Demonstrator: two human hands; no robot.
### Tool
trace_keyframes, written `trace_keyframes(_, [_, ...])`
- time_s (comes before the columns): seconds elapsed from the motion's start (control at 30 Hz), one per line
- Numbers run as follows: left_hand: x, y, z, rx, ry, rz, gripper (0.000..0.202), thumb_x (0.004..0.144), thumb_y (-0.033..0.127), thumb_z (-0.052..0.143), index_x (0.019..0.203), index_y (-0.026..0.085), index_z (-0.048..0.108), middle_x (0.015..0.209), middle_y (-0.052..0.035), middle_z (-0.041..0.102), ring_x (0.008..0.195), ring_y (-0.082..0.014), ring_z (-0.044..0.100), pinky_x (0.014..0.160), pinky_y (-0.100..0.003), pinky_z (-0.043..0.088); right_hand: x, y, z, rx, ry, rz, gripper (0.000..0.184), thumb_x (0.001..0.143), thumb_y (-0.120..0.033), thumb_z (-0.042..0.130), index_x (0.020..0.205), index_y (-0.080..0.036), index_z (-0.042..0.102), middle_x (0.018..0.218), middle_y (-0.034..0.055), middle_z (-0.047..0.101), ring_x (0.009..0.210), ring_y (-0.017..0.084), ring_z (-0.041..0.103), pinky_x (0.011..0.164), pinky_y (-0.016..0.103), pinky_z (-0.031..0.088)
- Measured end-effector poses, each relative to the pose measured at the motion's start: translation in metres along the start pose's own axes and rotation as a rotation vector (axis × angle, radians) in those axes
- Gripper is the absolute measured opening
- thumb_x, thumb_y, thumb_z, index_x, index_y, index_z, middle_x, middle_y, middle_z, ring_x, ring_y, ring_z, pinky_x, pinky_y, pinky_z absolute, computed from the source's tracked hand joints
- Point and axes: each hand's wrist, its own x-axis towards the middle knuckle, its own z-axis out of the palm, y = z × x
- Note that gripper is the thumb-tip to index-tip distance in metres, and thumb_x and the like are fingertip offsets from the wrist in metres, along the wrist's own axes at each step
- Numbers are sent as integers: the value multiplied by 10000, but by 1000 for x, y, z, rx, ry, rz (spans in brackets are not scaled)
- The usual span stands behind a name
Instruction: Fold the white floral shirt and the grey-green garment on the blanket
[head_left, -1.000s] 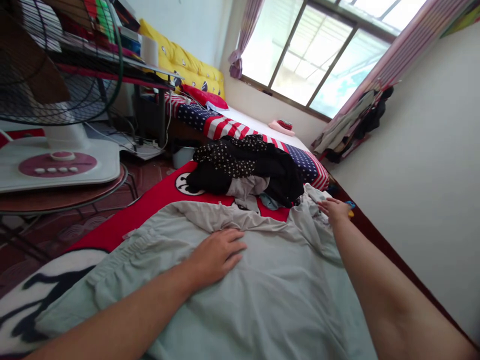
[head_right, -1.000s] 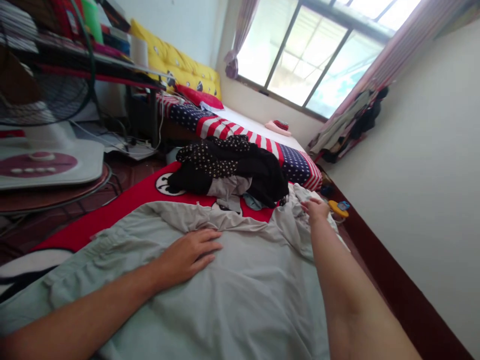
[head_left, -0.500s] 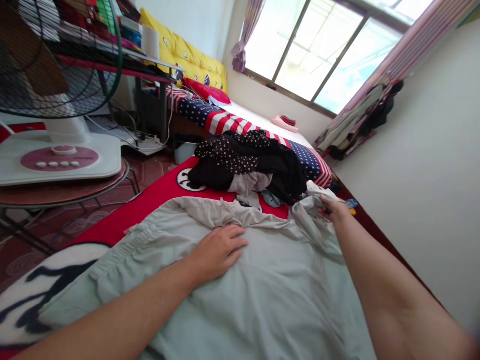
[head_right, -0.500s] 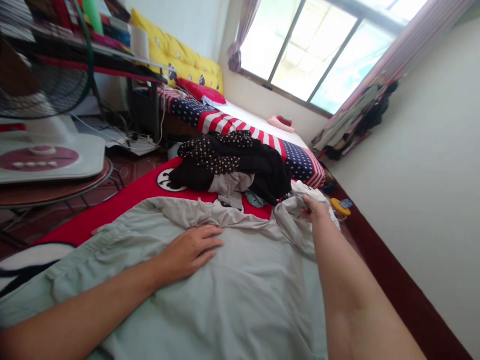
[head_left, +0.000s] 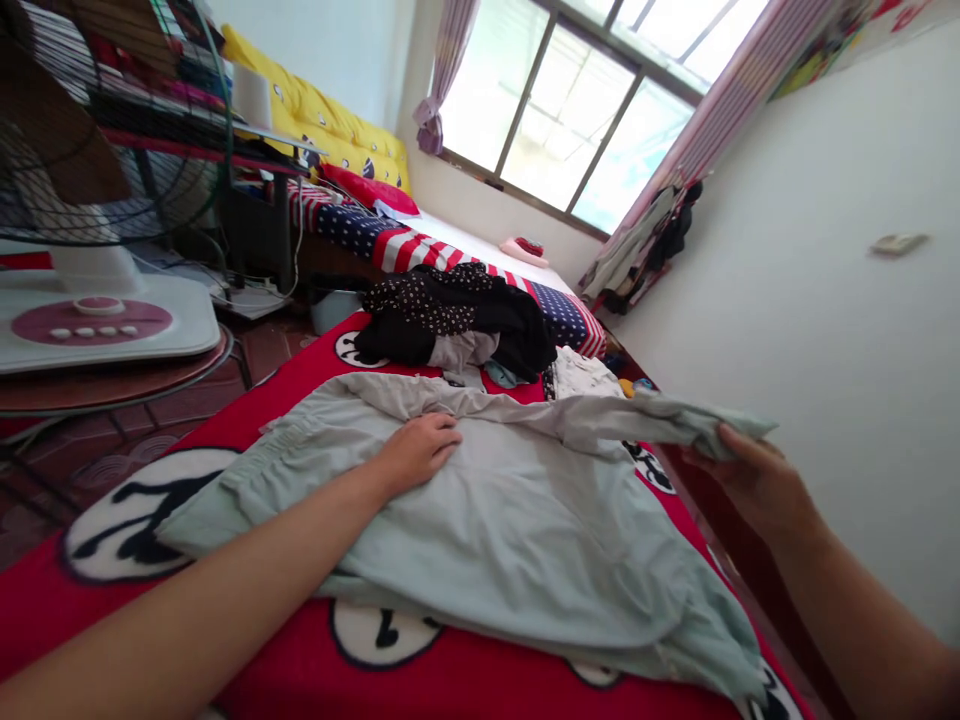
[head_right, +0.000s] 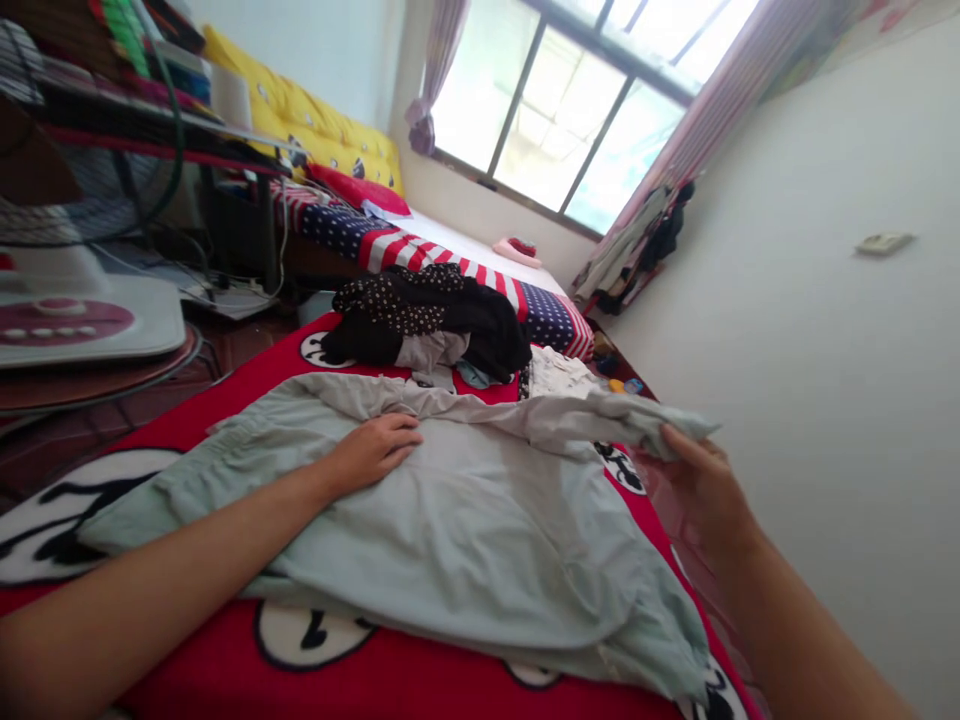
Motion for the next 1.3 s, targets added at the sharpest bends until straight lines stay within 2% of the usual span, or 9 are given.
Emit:
trace_keyframes(0.17, [0,4,-1,37,3,25,270,903,203,473,1040,205,706,1143,-92,639,1091,-216,573,979,-362,459,-89,13,-28,-421,-732,250,378,720,-548,678,776,-176,710,752,75,696,716,240,660,693,355,538])
trace_keyframes(0.23, [0,6,0,60,2,32,272,903,197,467,1027,204,708,1112,-92,650,1079,-219,580,975,-369,464,-107,12,-24,-543,-875,257,426,753,-571,644,891,-176,728,736,59,695,695,216,660,653,316,527])
trace_keyframes(0.4, [-3,12,-5,183,108,9,326,854,142,482,1097,219,686,1271,-100,596,1205,-258,518,1037,-446,422,-102,31,-4,-673,-549,49,448,803,-572,559,916,-174,732,692,56,699,671,206,659,628,301,508])
trace_keyframes(0.53, [3,3,-26,374,155,14,615,753,70,542,1325,295,536,1495,-76,406,1407,-297,296,1155,-546,195,-76,64,13,-652,-378,-66,404,755,-536,582,876,-187,745,835,79,740,769,247,681,723,361,533])
trace_keyframes(0.63, [18,-12,-48,415,-9,-17,781,717,171,642,1441,291,375,1493,-95,409,1430,-332,229,1136,-597,153,-63,78,32,-630,-316,-71,431,725,-545,582,883,-177,741,871,97,741,816,270,686,779,393,534])
trace_keyframes(0.73, [41,-24,-68,422,-262,-10,854,678,267,716,1451,254,353,1380,-121,524,1342,-338,382,1101,-566,244,-57,82,59,-640,-329,-81,474,727,-531,594,1006,-164,706,983,115,723,891,272,675,815,394,521])
trace_keyframes(0.93, [76,-33,-95,490,-489,77,412,635,191,751,1039,255,703,1046,-46,682,958,-233,632,778,-253,457,-52,83,102,-1011,-461,-252,287,703,-252,611,974,-174,662,1013,109,681,873,257,638,739,343,476])
trace_keyframes(1.07, [83,-46,-116,540,-416,55,251,674,137,704,913,211,733,943,-50,676,869,-219,626,704,-245,426,-45,80,103,-1110,-360,-364,147,706,-127,465,724,-179,602,806,73,641,773,213,609,670,292,419])
trace_keyframes(1.3, [59,-67,-154,554,-288,4,187,820,234,611,961,172,717,975,-66,621,772,-170,566,681,-255,408,-54,82,76,-789,-230,-545,281,701,-137,454,864,-201,673,884,55,633,779,196,611,708,288,450])
